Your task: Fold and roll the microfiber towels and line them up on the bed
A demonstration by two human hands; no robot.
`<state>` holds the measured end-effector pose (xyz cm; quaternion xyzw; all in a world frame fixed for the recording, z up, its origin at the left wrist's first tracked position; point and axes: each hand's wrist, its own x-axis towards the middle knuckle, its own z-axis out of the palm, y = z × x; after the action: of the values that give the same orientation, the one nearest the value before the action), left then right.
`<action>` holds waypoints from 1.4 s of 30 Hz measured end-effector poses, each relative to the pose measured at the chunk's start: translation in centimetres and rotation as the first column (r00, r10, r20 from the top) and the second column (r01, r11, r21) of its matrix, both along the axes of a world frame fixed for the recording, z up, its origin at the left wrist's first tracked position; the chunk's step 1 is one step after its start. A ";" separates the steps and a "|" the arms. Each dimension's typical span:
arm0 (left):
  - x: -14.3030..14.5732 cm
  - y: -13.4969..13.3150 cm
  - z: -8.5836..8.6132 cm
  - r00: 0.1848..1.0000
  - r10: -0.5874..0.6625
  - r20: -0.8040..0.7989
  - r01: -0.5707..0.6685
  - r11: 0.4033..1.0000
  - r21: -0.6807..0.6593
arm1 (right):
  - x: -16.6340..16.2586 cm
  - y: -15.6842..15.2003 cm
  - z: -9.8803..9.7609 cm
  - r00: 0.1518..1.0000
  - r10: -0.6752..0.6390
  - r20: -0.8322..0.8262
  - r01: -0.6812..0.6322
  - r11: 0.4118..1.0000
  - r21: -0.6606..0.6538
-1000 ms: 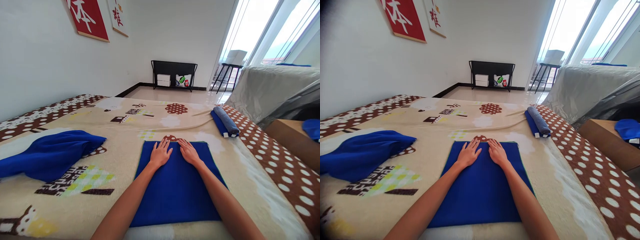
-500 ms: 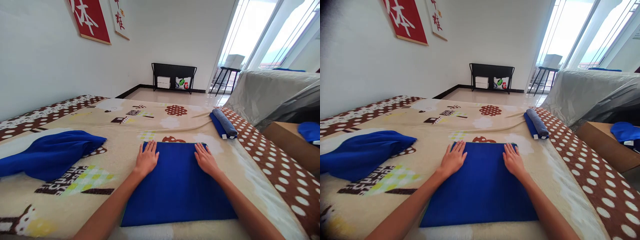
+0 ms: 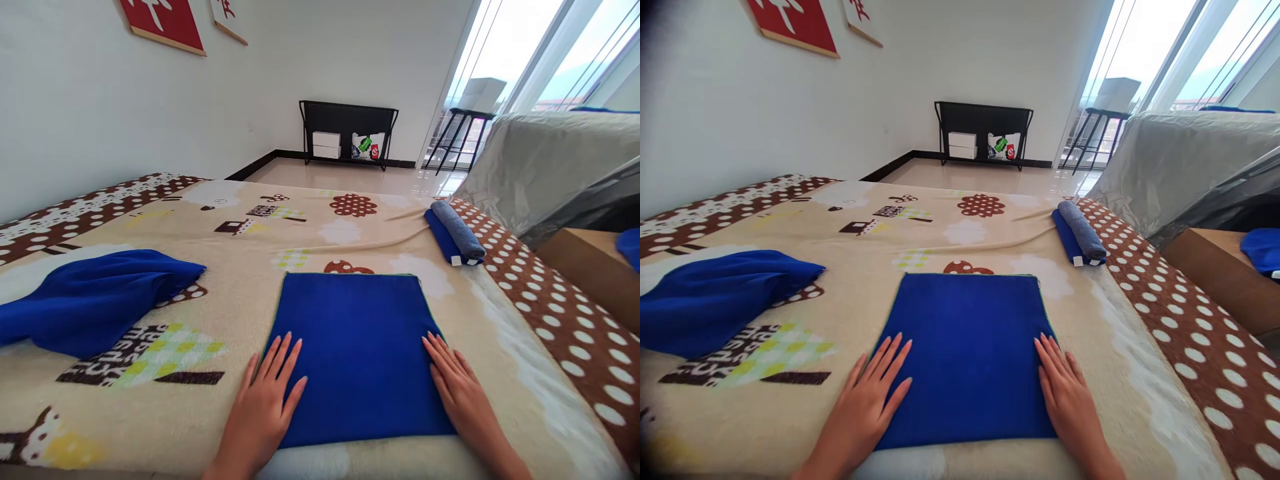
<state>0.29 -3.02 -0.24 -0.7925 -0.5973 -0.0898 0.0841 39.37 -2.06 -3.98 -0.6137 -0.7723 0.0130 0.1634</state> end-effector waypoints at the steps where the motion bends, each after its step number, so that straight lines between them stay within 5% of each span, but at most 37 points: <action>1: -1.0 -0.7 -0.2 1.000 0.027 -0.006 -0.027 1.000 0.012 | 1.4 -0.6 -0.4 1.000 -0.026 0.001 0.026 1.000 0.004; 4: -2.1 -2.5 -0.4 0.997 0.076 -0.005 -0.075 0.994 0.078 | 3.1 -2.0 -0.9 0.997 -0.077 0.020 0.076 0.997 0.024; 8: 1.6 -2.8 0.7 0.998 0.043 0.038 -0.048 0.986 0.163 | -1.8 -2.0 0.7 0.989 -0.145 0.034 0.138 0.979 0.151; 12: 8.6 -1.3 1.1 0.988 -0.141 0.070 0.131 0.983 0.130 | -10.7 -1.2 2.6 0.995 0.097 0.006 -0.097 0.986 0.135; 15: 11.6 -0.4 0.4 0.980 -0.162 0.114 0.149 0.982 0.119 | -14.0 -1.2 2.7 0.969 0.249 -0.004 -0.247 0.965 0.084; 20: 7.9 -1.8 -0.5 0.988 -0.128 0.086 0.122 0.990 0.074 | -8.7 -2.6 1.3 0.985 0.171 0.001 -0.171 0.984 0.049; 25: 1.5 -4.6 -0.9 0.997 0.066 0.048 -0.070 0.994 0.083 | -0.6 -3.9 -0.1 0.999 -0.021 -0.048 0.023 0.998 0.059; 29: 1.8 -4.1 0.0 0.987 0.133 0.085 -0.143 0.981 0.128 | -2.4 -2.4 0.9 0.991 -0.123 -0.054 0.129 0.985 0.117; 35: 5.3 1.6 1.0 0.994 0.014 0.108 -0.018 0.999 0.036 | -10.5 2.3 3.5 0.991 0.113 -0.066 -0.119 0.989 -0.088; 38: 3.8 2.8 0.1 0.991 0.087 0.102 -0.087 0.996 -0.005 | -8.5 3.2 2.5 0.999 -0.036 -0.013 0.035 0.996 -0.083; 42: 0.6 2.1 -1.0 0.984 0.146 0.106 -0.149 0.989 0.022 | -2.0 2.5 -0.1 0.971 -0.236 0.026 0.236 0.972 -0.011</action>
<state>0.85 -0.91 -1.26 -0.7390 -0.6565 -0.1333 0.0713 37.40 0.49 -4.03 -0.7024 -0.6958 -0.0086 0.1499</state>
